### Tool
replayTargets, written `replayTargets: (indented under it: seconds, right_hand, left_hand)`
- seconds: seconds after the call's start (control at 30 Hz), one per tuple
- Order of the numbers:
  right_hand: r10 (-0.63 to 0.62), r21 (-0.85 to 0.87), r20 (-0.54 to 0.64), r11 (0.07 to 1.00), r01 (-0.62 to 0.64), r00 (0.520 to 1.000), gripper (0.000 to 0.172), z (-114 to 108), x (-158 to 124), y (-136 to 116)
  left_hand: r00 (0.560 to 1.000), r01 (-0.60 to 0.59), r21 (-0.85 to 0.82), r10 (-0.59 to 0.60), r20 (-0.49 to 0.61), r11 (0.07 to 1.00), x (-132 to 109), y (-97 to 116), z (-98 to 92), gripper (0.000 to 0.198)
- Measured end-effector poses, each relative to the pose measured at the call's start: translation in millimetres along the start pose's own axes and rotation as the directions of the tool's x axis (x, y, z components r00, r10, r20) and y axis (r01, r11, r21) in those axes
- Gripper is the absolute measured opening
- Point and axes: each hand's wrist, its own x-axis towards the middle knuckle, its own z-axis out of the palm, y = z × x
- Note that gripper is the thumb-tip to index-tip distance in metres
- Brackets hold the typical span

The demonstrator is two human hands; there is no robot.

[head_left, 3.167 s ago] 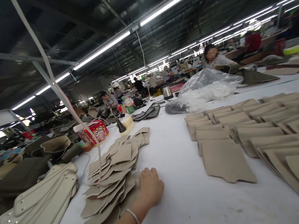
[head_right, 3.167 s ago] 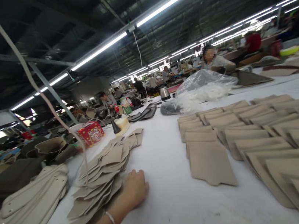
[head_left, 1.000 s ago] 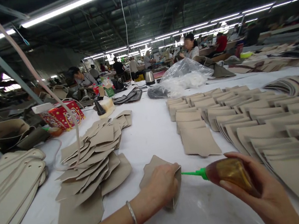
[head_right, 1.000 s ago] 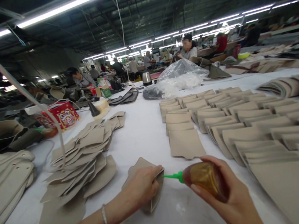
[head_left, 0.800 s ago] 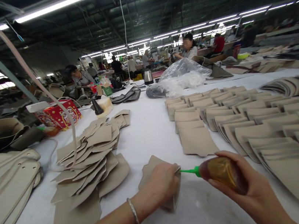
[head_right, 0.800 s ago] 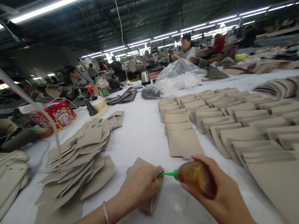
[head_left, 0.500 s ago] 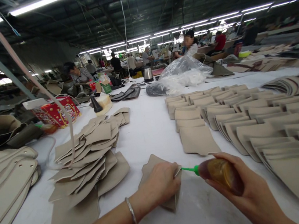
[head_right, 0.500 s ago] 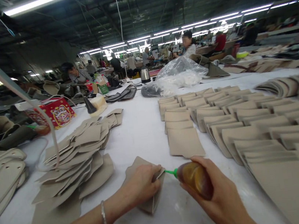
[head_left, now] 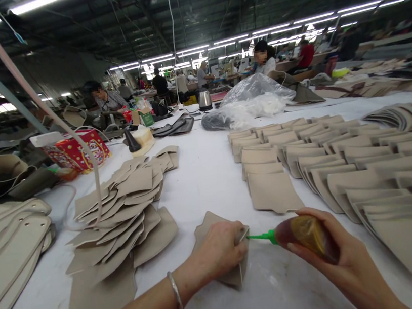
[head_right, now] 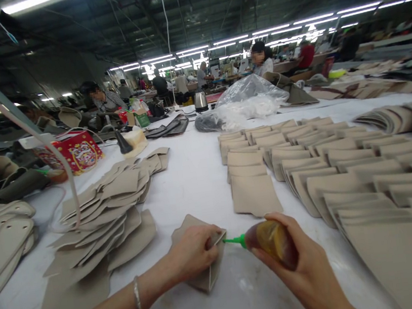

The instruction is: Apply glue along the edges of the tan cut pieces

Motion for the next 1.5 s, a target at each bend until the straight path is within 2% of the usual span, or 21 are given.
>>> replayTargets:
  seconds: [0.17,0.27,0.37,0.53,0.77,0.9,1.1,1.23,1.37,1.5]
  right_hand:
    - [0.041,0.025,-0.014,0.999,-0.041,0.999,0.044,-0.8,2.7,5.7]
    - [0.062,0.058,0.036,0.996,-0.064,0.997,0.045,-1.2,1.7,11.3]
    - [0.107,0.112,0.093,0.987,-0.117,0.990,0.046,-1.1,1.8,15.3]
    - [0.167,0.165,0.032,0.972,-0.170,0.985,0.050,0.6,3.9,17.8]
    - [0.199,0.245,0.237,0.935,-0.257,0.951,0.048,-3.5,-6.7,15.5]
    - [0.226,0.246,0.139,0.935,-0.255,0.964,0.050,-3.0,-6.6,12.1]
    - [0.246,0.275,0.208,0.914,-0.298,0.947,0.045,-2.8,-16.8,-1.4]
    - [0.263,0.252,0.188,0.918,-0.305,0.946,0.046,-2.6,-22.1,-4.5]
    - [0.281,0.314,0.199,0.889,-0.333,0.939,0.044,0.5,-27.5,-12.5]
    - [0.314,0.310,0.154,0.885,-0.348,0.937,0.043,2.6,-32.3,-20.6]
  left_hand:
    - [1.000,-0.022,0.013,0.023,-0.013,1.000,-1.8,-1.3,2.8,0.028]
    - [1.000,-0.027,0.034,0.027,-0.008,0.999,-3.0,-2.7,4.1,0.021]
    - [0.999,-0.039,0.016,0.039,-0.001,0.999,-4.1,-3.9,5.5,0.025]
    - [1.000,-0.021,-0.025,0.022,0.022,0.999,-6.1,-4.0,5.8,0.029]
    - [0.998,-0.041,-0.055,0.043,0.035,0.998,-6.9,-5.6,6.3,0.034]
    - [0.999,-0.028,-0.066,0.030,0.029,0.997,-8.2,-7.0,8.8,0.034]
    - [1.000,-0.014,-0.073,0.015,0.018,0.997,-11.5,-8.5,10.0,0.046]
    - [1.000,-0.010,-0.086,0.012,0.013,0.996,-13.0,-10.1,12.0,0.047]
    - [1.000,-0.012,-0.095,0.013,0.007,0.995,-14.3,-11.3,15.0,0.049]
    - [1.000,0.002,-0.081,-0.002,0.000,0.997,-15.3,-11.5,16.6,0.049]
